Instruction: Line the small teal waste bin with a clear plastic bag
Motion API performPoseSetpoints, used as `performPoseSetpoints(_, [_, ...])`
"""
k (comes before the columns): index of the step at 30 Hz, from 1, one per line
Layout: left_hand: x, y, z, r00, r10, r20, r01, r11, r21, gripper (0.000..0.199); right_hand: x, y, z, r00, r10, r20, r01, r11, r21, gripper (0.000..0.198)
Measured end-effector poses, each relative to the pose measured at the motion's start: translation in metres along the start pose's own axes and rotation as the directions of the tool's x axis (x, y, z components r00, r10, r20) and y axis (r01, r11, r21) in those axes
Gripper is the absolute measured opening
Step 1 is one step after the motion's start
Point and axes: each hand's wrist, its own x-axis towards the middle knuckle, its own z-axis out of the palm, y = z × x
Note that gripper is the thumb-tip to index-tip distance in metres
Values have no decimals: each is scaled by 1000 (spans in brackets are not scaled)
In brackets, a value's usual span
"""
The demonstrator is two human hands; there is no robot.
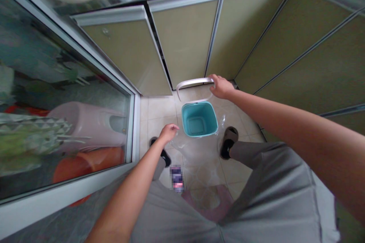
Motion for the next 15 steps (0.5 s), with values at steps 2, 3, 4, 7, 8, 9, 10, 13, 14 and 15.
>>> performPoseSetpoints(2, [-1,2,1,1000,-8,26,8,1000,-6,20,-18,2,-1,1000,-4,20,5,999,-33,47])
performPoseSetpoints(3, [-1,3,2,999,-16,36,17,1000,-17,18,-29,4,-1,999,-16,35,18,999,-47,40])
performPoseSetpoints(4, [-1,3,3,999,-22,42,23,999,-30,17,-40,5,0,998,-35,58,38,997,-61,34])
performPoseSetpoints(7, [-1,2,5,999,-18,37,20,998,-59,13,-75,10,10,982,-100,160,114,990,-80,22])
performPoseSetpoints(8, [-1,1,5,999,-18,31,20,998,-65,12,-86,11,15,974,-117,195,135,988,-80,20])
performPoseSetpoints(9, [-1,-1,6,999,-20,26,21,997,-70,11,-96,11,22,966,-128,225,149,986,-79,20])
performPoseSetpoints(10, [-1,-2,7,999,-24,23,25,997,-76,10,-105,12,29,959,-133,250,157,984,-79,21])
performPoseSetpoints(13, [-1,-4,11,999,-31,21,33,996,-88,8,-126,14,51,938,-135,321,173,980,-95,27])
performPoseSetpoints(14, [-1,-5,12,999,-29,20,31,996,-84,8,-131,15,58,931,-134,338,179,978,-104,30])
performPoseSetpoints(15, [-1,-5,13,999,-27,17,28,997,-77,7,-136,16,64,927,-133,351,182,977,-111,36])
